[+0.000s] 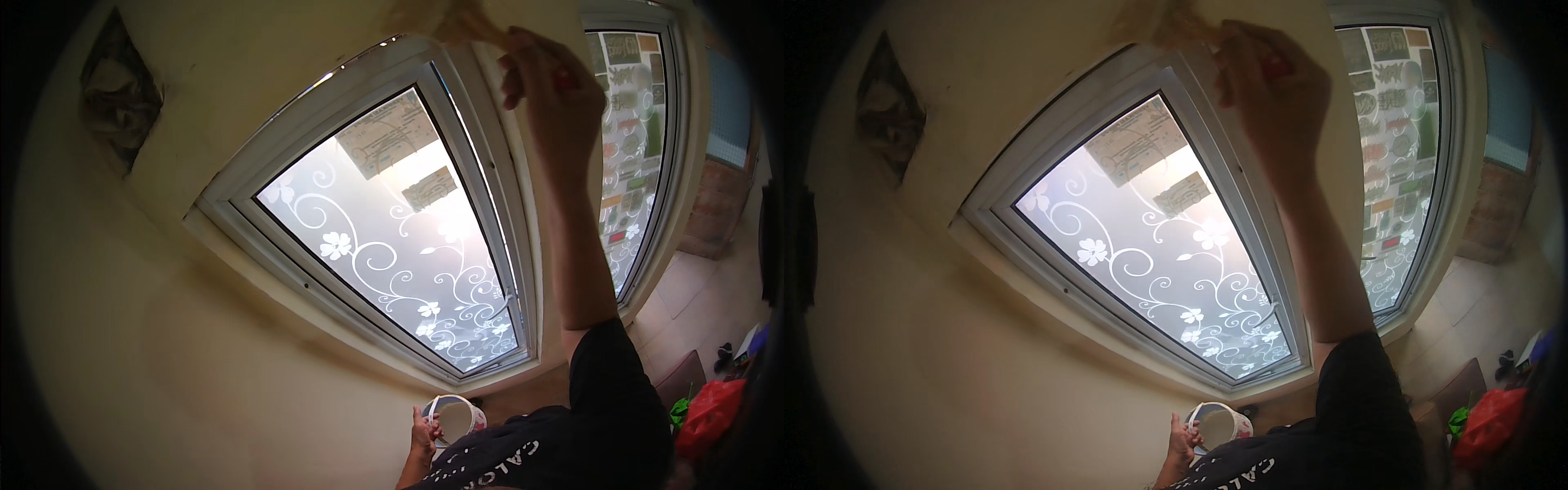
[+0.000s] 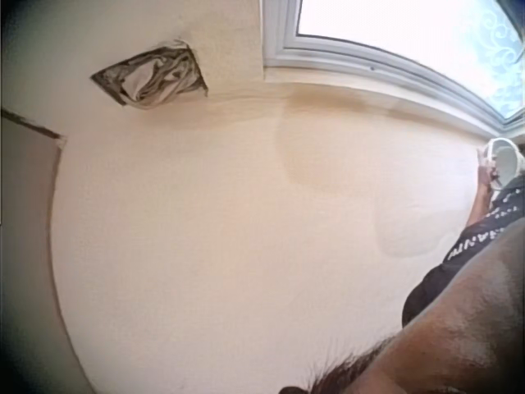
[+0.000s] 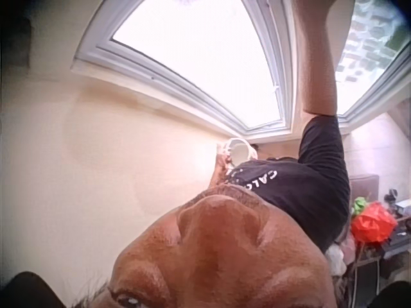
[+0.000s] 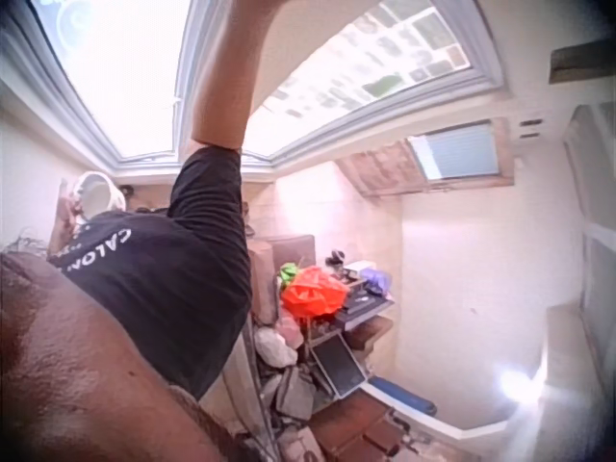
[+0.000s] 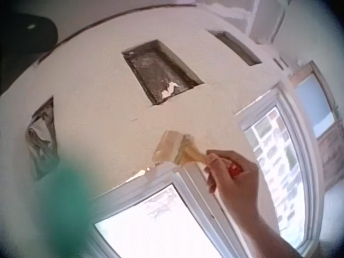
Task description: The person prepares a wall surface by wiping it with a cloth and then applies paint to the wall around a window frame using a brush and a small container of paint.
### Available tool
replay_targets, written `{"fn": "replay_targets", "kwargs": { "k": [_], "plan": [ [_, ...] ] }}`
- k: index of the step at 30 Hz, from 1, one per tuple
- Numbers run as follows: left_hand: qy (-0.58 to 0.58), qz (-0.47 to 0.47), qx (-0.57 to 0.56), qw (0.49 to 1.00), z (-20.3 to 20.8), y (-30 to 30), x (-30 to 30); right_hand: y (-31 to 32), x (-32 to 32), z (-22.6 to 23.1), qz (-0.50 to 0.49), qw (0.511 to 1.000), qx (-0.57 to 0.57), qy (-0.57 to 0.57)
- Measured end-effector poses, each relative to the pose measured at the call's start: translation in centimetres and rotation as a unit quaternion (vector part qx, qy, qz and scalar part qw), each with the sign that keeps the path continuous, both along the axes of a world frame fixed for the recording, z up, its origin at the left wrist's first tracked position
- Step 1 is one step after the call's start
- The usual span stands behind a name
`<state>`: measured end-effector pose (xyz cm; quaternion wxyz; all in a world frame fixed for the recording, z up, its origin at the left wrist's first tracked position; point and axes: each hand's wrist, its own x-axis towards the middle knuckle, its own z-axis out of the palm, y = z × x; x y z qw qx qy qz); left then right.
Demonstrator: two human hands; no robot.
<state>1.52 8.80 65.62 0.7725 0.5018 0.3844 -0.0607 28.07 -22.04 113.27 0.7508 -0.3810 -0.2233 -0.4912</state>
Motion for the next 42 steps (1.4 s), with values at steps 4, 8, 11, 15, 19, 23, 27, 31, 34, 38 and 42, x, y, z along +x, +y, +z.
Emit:
{"fn": "replay_targets", "kwargs": {
  "k": [4,8,11,15,19,23,27,31,34,38,42],
  "plan": [
    [-0.003,0.004,-0.023,1.000,-0.6,0.8,0.1,-2.7,-2.1,1.3,-0.218,0.975,-0.041,0.021],
    [-0.007,-0.002,-0.019,1.000,-0.6,0.5,0.6,-2.7,-4.1,2.0,-0.410,0.903,-0.127,0.020],
    [-0.006,-0.009,-0.017,1.000,-0.4,0.3,1.0,-1.5,-3.3,2.2,-0.531,0.808,-0.246,-0.074],
    [-0.008,-0.018,-0.022,1.000,-0.8,0.4,1.1,5.1,-4.1,2.2,-0.435,0.849,-0.291,-0.078],
    [-0.013,-0.018,-0.025,0.999,-1.2,0.5,1.1,9.0,-5.5,1.9,-0.352,0.870,-0.333,-0.089],
    [-0.014,-0.001,-0.022,1.000,-1.4,0.7,0.5,8.2,-5.7,2.9,-0.314,0.890,-0.286,-0.169],
    [-0.026,-0.009,-0.026,0.999,-1.9,0.6,1.0,3.5,-3.5,3.2,-0.071,0.980,-0.185,0.002],
    [-0.017,-0.003,-0.037,0.999,-1.9,1.0,0.5,-1.9,-2.0,2.8,-0.176,0.970,-0.167,0.031],
    [-0.014,-0.005,-0.034,0.999,-1.8,1.1,0.4,-3.8,-3.5,2.8,-0.308,0.936,-0.163,0.050],
    [-0.010,-0.024,-0.010,1.000,-1.4,1.1,0.1,-2.6,-4.1,2.6,-0.457,0.866,-0.201,-0.026],
    [-0.022,-0.015,-0.002,1.000,-2.0,1.3,-0.4,1.6,-4.0,2.5,-0.470,0.845,-0.240,-0.088]
  ]
}}
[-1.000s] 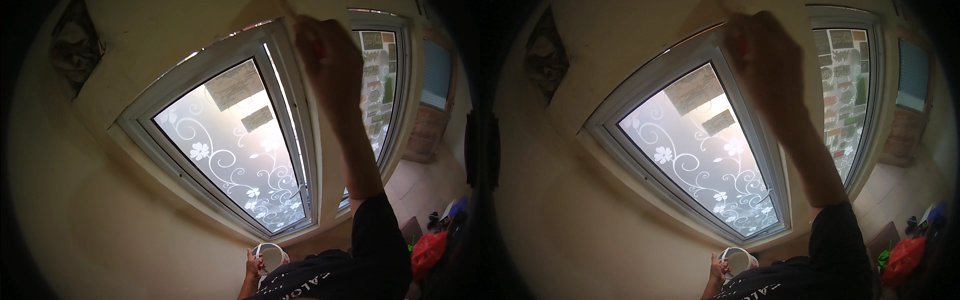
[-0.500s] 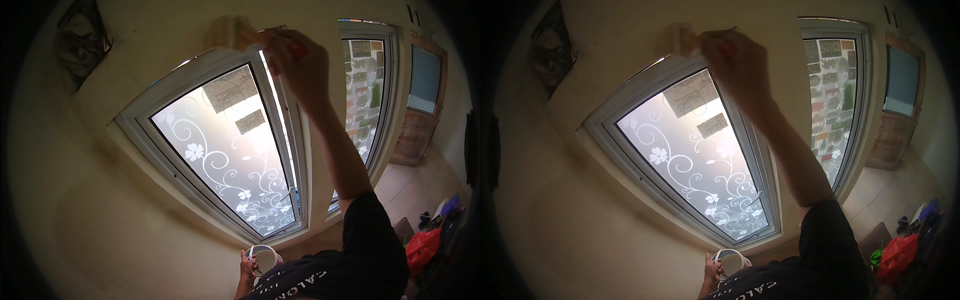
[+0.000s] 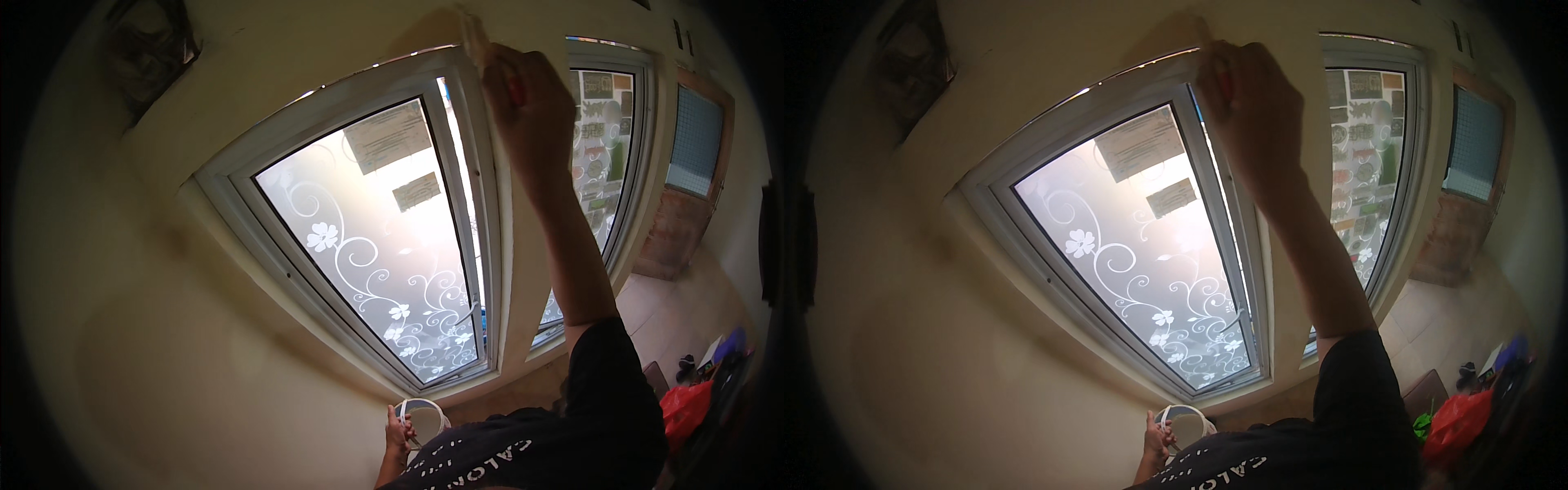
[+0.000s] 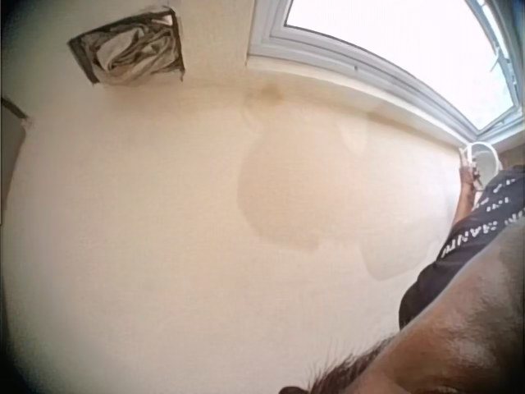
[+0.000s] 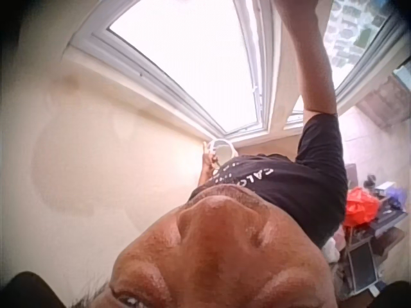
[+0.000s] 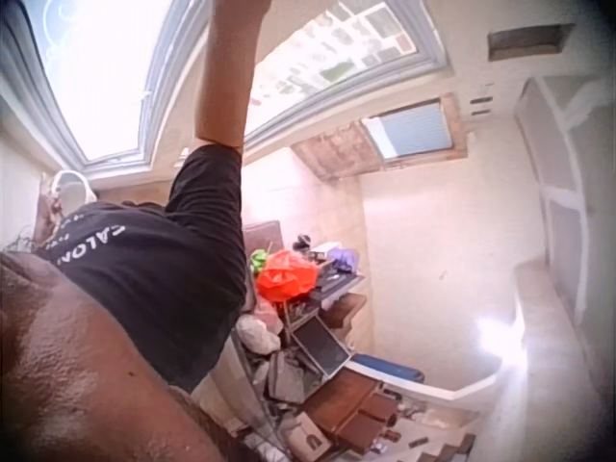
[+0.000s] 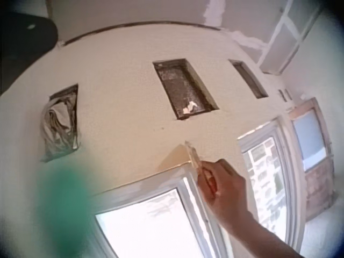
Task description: The person prepares a wall surface by wiping it with a cloth and then applies paint to the wall around a window frame using a brush and a small container of paint.
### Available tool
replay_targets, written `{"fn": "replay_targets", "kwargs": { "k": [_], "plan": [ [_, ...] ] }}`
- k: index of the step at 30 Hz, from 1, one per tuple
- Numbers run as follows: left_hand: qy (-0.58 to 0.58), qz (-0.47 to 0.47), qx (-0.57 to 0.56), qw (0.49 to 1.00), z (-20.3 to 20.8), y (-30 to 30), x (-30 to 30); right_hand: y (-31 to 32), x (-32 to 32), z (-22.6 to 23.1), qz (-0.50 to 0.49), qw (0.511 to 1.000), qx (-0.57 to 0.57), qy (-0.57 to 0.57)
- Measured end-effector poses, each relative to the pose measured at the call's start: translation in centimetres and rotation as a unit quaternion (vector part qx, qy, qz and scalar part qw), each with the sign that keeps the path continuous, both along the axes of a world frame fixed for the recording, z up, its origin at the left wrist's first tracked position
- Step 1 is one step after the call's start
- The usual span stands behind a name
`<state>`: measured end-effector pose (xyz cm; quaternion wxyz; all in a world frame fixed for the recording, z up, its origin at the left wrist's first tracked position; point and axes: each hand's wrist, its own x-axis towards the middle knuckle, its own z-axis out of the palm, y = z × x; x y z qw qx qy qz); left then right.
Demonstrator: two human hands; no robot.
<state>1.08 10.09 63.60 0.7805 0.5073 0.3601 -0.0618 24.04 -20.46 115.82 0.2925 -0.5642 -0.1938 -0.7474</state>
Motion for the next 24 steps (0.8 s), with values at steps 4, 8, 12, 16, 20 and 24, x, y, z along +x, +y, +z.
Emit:
{"fn": "replay_targets", "kwargs": {
  "k": [4,8,12,16,20,24],
  "plan": [
    [0.009,0.026,-0.010,1.000,-0.3,0.0,-0.8,5.3,-0.2,-0.1,-0.006,0.998,-0.058,0.002],
    [-0.004,0.040,-0.019,0.999,-1.0,0.1,-1.8,11.2,-2.0,-0.4,0.128,0.987,-0.089,0.031],
    [0.003,0.078,-0.021,0.997,-0.4,-0.2,-2.2,14.1,-3.2,0.0,0.238,0.965,-0.104,0.030],
    [0.020,0.088,-0.015,0.996,-0.2,-0.2,-2.9,13.5,-2.3,-0.1,0.479,0.871,-0.002,0.109],
    [0.024,0.088,-0.015,0.996,-0.1,-0.2,-3.1,9.3,0.1,1.0,0.512,0.843,0.087,0.136],
    [0.034,0.078,-0.013,0.996,0.0,-0.1,-3.0,3.7,1.6,1.1,0.445,0.881,0.114,0.114]
  ]
}}
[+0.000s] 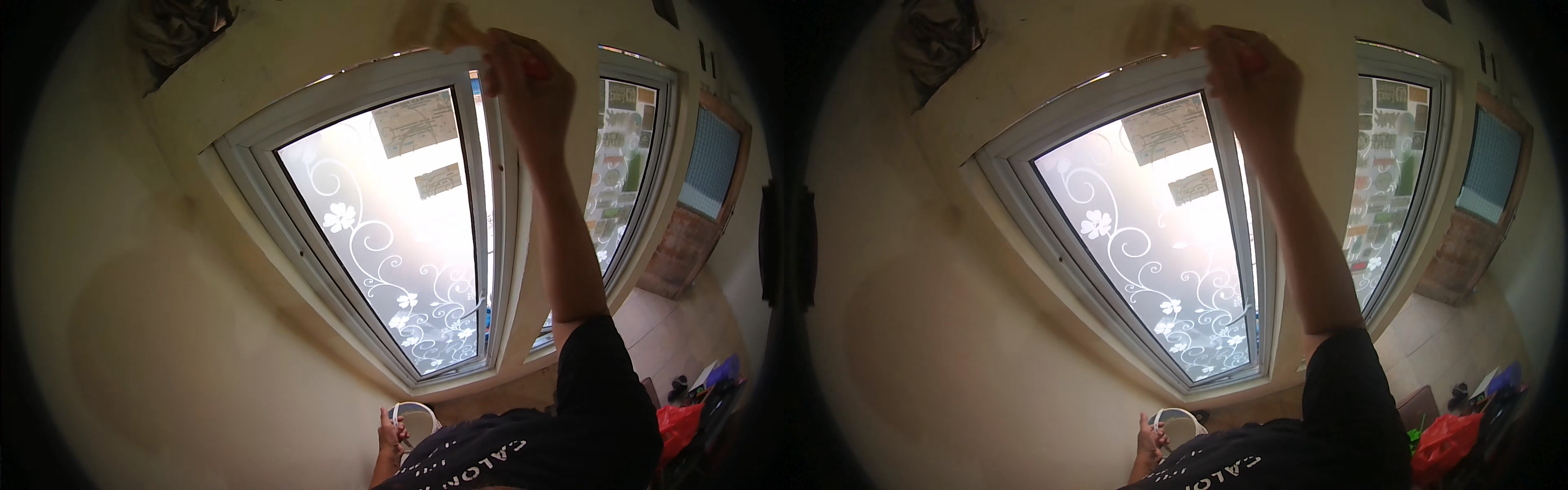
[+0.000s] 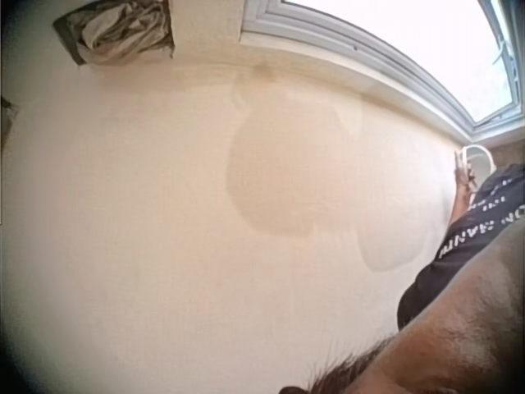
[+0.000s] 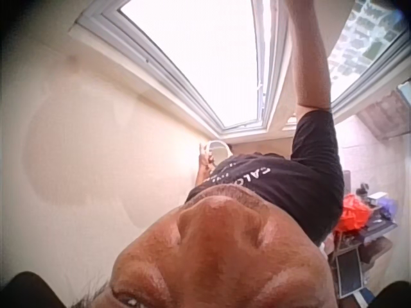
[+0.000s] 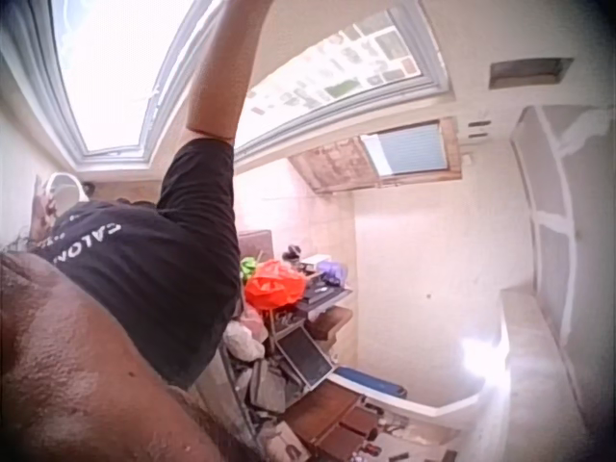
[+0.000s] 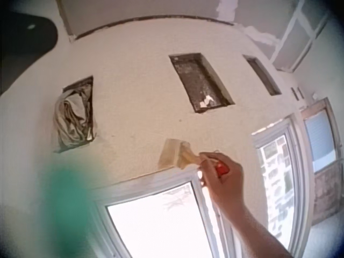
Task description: The person prepares a wall surface by wiping it with a cloth and then applies paint to the wall around a window frame using a brush and a small container of paint.
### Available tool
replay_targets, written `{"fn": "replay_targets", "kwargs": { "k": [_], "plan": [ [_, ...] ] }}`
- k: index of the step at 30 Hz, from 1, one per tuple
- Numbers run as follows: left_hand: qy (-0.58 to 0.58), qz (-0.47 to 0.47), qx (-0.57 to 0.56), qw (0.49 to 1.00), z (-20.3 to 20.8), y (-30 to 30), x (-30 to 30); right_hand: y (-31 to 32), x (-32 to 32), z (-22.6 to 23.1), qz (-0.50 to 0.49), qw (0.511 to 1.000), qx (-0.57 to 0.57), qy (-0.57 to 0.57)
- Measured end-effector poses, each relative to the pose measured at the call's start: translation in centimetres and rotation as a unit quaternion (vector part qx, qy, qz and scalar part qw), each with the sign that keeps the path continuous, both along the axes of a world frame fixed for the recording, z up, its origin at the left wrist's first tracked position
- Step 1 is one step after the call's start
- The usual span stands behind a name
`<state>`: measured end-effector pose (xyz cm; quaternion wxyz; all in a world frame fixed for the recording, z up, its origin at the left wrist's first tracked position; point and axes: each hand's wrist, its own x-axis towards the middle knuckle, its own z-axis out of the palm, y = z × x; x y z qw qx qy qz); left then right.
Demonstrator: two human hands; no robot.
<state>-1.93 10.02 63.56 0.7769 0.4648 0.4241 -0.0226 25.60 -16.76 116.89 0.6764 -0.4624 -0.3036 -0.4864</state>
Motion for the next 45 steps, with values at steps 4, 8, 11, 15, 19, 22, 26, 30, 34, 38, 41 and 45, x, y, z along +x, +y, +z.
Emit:
{"fn": "replay_targets", "kwargs": {
  "k": [4,8,11,15,19,22,26,30,34,38,41,45],
  "plan": [
    [-0.002,-0.009,0.002,1.000,-0.7,0.6,-0.5,-4.1,-0.3,-0.3,-0.270,0.962,-0.015,-0.022],
    [-0.015,0.006,-0.006,1.000,-0.3,0.1,-0.2,-5.1,-1.3,0.1,-0.435,0.894,-0.046,-0.098],
    [-0.023,-0.002,-0.006,1.000,-0.6,0.3,0.2,-2.9,-1.2,0.3,-0.498,0.851,-0.115,-0.118],
    [-0.026,0.009,-0.004,1.000,-0.3,0.2,0.2,3.3,-1.1,-0.5,-0.460,0.865,-0.177,-0.091],
    [-0.030,0.000,-0.007,1.000,-0.7,0.1,0.6,6.7,-2.7,-0.4,-0.366,0.899,-0.205,-0.124],
    [-0.028,-0.007,-0.005,1.000,-0.7,0.1,0.7,7.2,-3.8,0.0,-0.255,0.937,-0.181,-0.156],
    [-0.024,-0.011,-0.007,1.000,-0.5,-0.1,1.2,3.9,-2.6,0.8,-0.062,0.993,-0.093,-0.028],
    [-0.028,-0.011,-0.012,0.999,-0.5,0.1,0.8,-1.5,0.9,0.6,0.033,0.999,-0.029,0.001],
    [-0.025,-0.001,-0.003,1.000,-0.7,0.0,0.5,-4.7,1.3,-0.9,-0.241,0.969,-0.002,-0.055],
    [-0.025,-0.004,0.007,1.000,-0.1,-0.1,0.5,-4.0,1.3,-2.1,-0.405,0.903,-0.032,-0.137],
    [-0.027,0.010,0.012,1.000,0.5,-0.4,0.4,-0.3,1.5,-3.1,-0.385,0.905,-0.068,-0.167],
    [-0.032,0.033,0.022,0.999,1.4,-0.4,0.0,6.4,-1.0,-4.8,-0.300,0.930,-0.119,-0.174]
  ]
}}
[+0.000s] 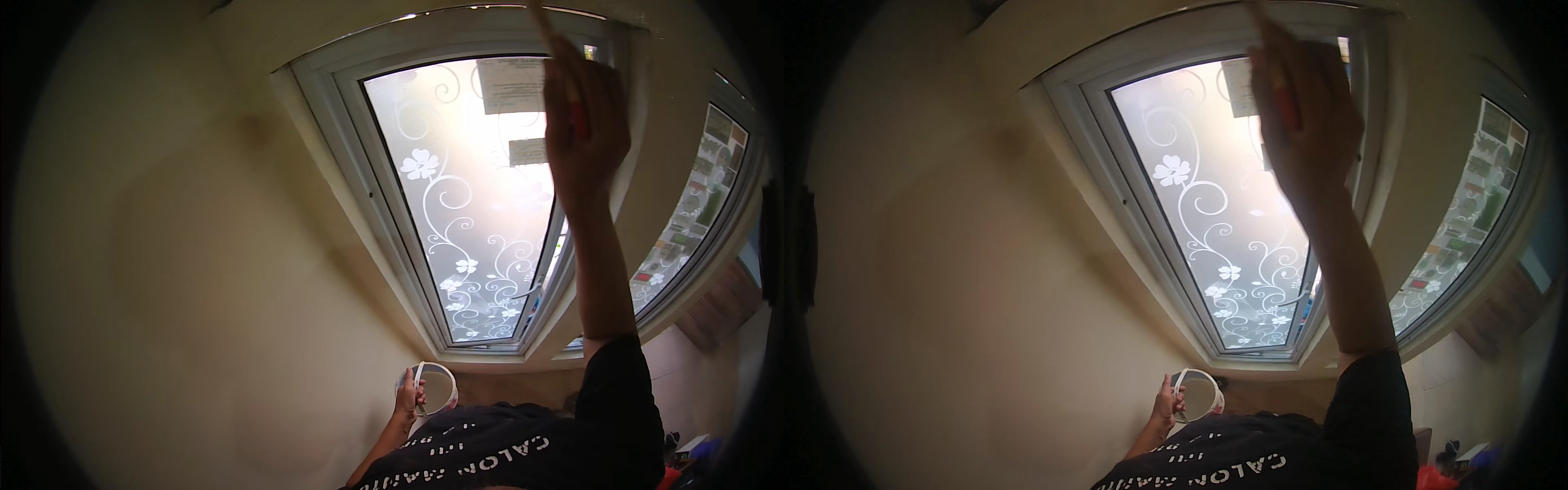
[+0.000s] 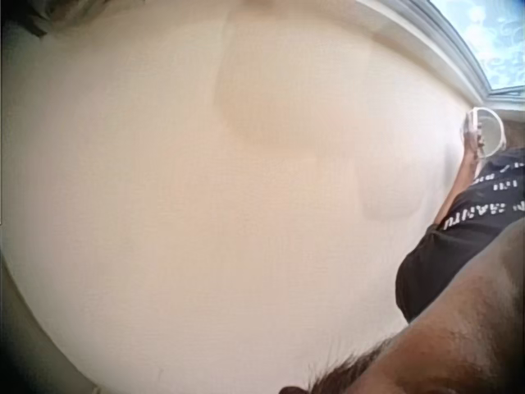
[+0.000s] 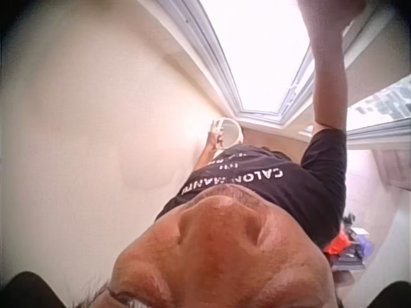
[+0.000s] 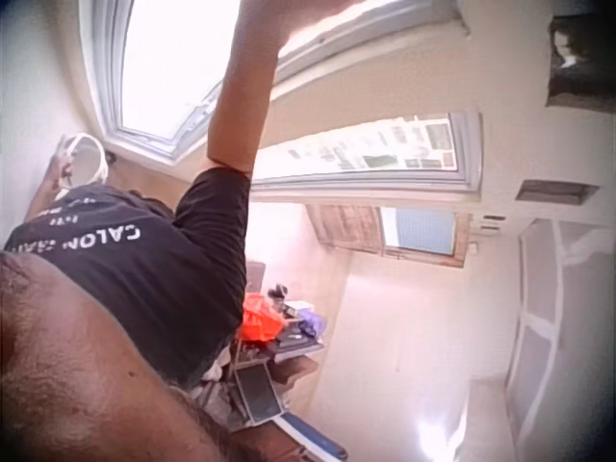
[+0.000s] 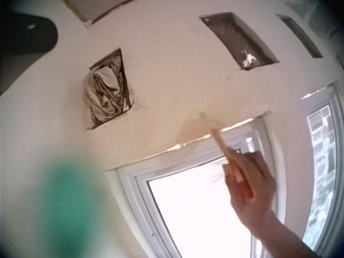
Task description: The person prepares a wall surface by wiping it with a cloth and then applies paint to the wall around a window frame using a brush and a small container of paint.
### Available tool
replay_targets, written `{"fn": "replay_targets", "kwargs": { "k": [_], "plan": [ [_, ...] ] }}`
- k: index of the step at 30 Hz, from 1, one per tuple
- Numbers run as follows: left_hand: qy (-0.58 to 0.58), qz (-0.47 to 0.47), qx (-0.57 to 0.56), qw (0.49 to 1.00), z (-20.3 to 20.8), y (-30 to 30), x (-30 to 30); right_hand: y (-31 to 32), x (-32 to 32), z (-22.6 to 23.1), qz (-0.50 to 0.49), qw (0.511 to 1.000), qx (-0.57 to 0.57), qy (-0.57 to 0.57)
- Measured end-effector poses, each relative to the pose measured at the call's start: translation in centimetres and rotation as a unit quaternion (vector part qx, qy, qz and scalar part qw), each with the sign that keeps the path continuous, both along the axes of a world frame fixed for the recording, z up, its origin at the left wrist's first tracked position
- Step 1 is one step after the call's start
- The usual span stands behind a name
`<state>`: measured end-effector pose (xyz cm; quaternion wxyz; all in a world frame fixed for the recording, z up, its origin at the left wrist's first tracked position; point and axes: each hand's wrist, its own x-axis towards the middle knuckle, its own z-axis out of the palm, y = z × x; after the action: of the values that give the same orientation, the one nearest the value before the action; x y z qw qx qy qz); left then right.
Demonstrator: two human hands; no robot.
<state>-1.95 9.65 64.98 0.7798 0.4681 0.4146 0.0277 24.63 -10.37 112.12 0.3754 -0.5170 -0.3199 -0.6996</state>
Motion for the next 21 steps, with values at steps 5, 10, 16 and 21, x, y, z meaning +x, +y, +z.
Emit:
{"fn": "replay_targets", "kwargs": {
  "k": [5,10,16,21],
  "plan": [
    [-0.007,0.036,0.005,0.999,0.7,-0.5,-0.8,6.2,-2.0,-5.0,0.473,0.861,0.037,0.182],
    [-0.007,0.078,0.014,0.997,1.2,-1.0,-1.4,8.9,-3.1,-12.3,0.660,0.629,0.096,0.399],
    [-0.005,0.102,0.029,0.994,3.2,-1.9,-1.3,6.3,-3.8,-23.8,0.631,0.503,0.070,0.586],
    [-0.022,0.094,0.037,0.995,4.8,-2.0,-1.6,2.9,-4.9,-32.1,0.577,0.448,-0.009,0.683]
  ]
}}
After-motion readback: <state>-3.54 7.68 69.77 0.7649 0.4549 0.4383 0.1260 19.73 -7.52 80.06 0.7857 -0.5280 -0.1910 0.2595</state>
